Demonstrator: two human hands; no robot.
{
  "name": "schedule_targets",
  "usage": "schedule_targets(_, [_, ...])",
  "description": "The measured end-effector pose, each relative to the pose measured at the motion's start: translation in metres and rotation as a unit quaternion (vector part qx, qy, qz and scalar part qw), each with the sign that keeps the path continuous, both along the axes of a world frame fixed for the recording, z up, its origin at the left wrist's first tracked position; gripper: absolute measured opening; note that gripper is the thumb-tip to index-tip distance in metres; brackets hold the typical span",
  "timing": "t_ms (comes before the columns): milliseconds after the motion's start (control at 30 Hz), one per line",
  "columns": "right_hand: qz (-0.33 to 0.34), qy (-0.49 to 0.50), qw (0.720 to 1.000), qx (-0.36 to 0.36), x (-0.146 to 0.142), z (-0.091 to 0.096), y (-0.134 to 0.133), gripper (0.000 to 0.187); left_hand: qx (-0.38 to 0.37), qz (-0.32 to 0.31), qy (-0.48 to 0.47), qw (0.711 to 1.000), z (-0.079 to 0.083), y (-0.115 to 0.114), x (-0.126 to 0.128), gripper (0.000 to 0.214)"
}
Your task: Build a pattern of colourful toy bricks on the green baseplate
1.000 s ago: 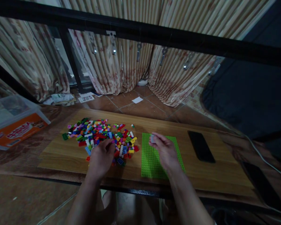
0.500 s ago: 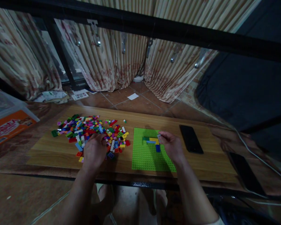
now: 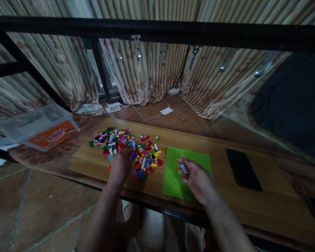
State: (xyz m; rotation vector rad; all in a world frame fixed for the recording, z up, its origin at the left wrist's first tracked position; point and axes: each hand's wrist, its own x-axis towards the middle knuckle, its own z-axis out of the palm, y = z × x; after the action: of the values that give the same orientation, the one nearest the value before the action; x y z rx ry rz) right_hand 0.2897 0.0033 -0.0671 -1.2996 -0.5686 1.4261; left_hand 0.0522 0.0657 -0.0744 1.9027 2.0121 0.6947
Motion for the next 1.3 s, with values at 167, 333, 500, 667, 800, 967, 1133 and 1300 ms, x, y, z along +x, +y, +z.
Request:
schedule_targets(167, [0.088,-0.187,0.976,0.065,-0.049,-0.008,0.007,0.021,-0.009,0.019,-0.075,0.997,0.001,0.000,-0.010,0.043])
schedule_targets(333, [0.100,-0.267,0.951,0.116,-0.065,-0.025,0.017,0.023,0.014,0.062,-0.158,0.985,0.007,0.002,-0.031,0.034])
schedule_targets(500, [0.118,-0.338,0.922,0.150,-0.073,-0.023,0.043,0.023,-0.004,0.127,-0.187,0.974,0.012,0.005,-0.060,0.034])
schedule_targets(667, [0.149,-0.499,0.838,0.163,-0.113,-0.012,0.093,0.024,-0.101,0.164,-0.059,0.979,0.012,0.001,-0.092,0.031])
schedule_targets(800, [0.152,-0.624,0.751,0.154,-0.143,-0.017,0.122,0.022,-0.173,0.151,-0.013,0.973,0.010,-0.003,-0.103,0.032])
schedule_targets(967, [0.154,-0.644,0.735,0.146,-0.151,-0.031,0.128,0.020,-0.180,0.074,-0.055,0.979,0.003,0.002,-0.090,0.029])
schedule_targets(1133, [0.145,-0.540,0.815,0.153,-0.143,-0.033,0.126,0.018,-0.180,0.042,-0.103,0.977,-0.001,0.008,-0.075,0.030])
schedule_targets(1300, [0.126,-0.379,0.900,0.175,-0.121,-0.019,0.106,0.022,-0.139,0.086,-0.090,0.982,0.010,0.004,-0.072,0.028])
